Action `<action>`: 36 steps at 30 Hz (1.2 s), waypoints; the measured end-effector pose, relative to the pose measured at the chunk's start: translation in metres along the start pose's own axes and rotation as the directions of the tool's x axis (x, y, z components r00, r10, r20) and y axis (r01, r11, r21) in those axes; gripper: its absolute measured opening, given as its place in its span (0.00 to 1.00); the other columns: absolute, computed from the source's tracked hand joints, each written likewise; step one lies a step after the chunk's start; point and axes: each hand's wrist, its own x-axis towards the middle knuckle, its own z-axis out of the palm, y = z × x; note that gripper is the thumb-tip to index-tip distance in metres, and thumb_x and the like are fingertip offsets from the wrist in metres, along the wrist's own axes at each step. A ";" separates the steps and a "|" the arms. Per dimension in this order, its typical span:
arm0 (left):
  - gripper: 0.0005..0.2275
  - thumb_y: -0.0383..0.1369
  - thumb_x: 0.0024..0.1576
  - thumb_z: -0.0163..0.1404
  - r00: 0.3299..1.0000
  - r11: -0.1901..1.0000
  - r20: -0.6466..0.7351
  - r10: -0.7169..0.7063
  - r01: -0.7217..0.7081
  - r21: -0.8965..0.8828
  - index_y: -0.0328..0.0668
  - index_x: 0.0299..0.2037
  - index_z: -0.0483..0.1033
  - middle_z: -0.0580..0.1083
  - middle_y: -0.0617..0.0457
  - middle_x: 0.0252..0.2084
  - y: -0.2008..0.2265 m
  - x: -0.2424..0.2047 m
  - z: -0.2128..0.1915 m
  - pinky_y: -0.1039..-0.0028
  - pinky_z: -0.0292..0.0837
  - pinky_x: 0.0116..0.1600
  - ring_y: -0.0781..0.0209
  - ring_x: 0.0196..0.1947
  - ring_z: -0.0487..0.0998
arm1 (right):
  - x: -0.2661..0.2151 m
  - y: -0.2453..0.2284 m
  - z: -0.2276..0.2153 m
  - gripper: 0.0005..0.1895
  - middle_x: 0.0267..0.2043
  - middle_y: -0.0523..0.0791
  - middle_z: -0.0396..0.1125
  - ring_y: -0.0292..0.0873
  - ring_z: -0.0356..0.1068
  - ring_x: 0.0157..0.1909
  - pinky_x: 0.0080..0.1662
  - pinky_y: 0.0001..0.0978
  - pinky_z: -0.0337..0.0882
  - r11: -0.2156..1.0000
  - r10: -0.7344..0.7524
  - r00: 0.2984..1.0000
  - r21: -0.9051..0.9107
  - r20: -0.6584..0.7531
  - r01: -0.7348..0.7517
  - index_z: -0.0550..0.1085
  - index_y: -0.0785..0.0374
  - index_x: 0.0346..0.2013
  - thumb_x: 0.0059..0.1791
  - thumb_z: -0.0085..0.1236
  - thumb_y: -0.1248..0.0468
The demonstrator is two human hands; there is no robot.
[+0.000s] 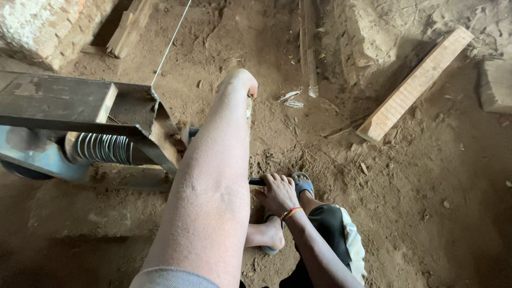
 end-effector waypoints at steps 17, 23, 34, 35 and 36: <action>0.17 0.41 0.61 0.52 0.997 0.997 -0.022 0.073 -0.072 0.021 0.38 0.55 0.75 0.70 0.41 0.61 0.008 -0.008 -0.013 0.53 0.65 0.64 0.44 0.60 0.73 | -0.011 -0.008 -0.037 0.31 0.51 0.47 0.69 0.52 0.65 0.58 0.59 0.48 0.60 1.000 0.010 0.982 -0.012 0.189 -0.007 0.72 0.56 0.56 0.46 0.56 0.40; 0.16 0.42 0.63 0.49 0.996 0.996 -0.011 0.087 -0.087 0.023 0.38 0.52 0.76 0.71 0.42 0.56 0.010 -0.002 -0.010 0.56 0.67 0.61 0.47 0.56 0.74 | 0.006 -0.025 -0.078 0.34 0.54 0.52 0.68 0.51 0.70 0.56 0.55 0.43 0.73 0.907 -0.013 0.985 0.412 -0.171 0.083 0.64 0.60 0.65 0.49 0.62 0.49; 0.16 0.43 0.65 0.45 0.987 0.989 -0.075 0.140 -0.143 -0.037 0.38 0.47 0.77 0.74 0.45 0.49 0.013 0.011 -0.008 0.61 0.71 0.57 0.52 0.50 0.76 | 0.086 -0.128 -0.115 0.43 0.80 0.63 0.35 0.66 0.73 0.53 0.58 0.48 0.75 0.893 0.057 0.952 0.442 -0.301 0.087 0.46 0.56 0.78 0.53 0.56 0.59; 0.16 0.44 0.65 0.45 0.986 0.987 -0.088 0.145 -0.150 -0.057 0.38 0.47 0.77 0.75 0.45 0.48 0.012 0.013 -0.008 0.61 0.71 0.56 0.52 0.50 0.77 | 0.088 -0.127 -0.115 0.45 0.79 0.63 0.36 0.67 0.73 0.50 0.55 0.49 0.75 0.896 0.062 0.955 0.438 -0.289 0.074 0.46 0.56 0.77 0.49 0.58 0.59; 0.16 0.44 0.66 0.44 0.984 0.985 -0.104 0.148 -0.156 -0.077 0.38 0.46 0.77 0.75 0.45 0.48 0.011 0.016 -0.007 0.62 0.71 0.56 0.52 0.49 0.77 | 0.088 -0.124 -0.116 0.48 0.78 0.63 0.36 0.68 0.73 0.48 0.52 0.50 0.75 0.899 0.068 0.959 0.434 -0.276 0.061 0.46 0.57 0.76 0.46 0.59 0.60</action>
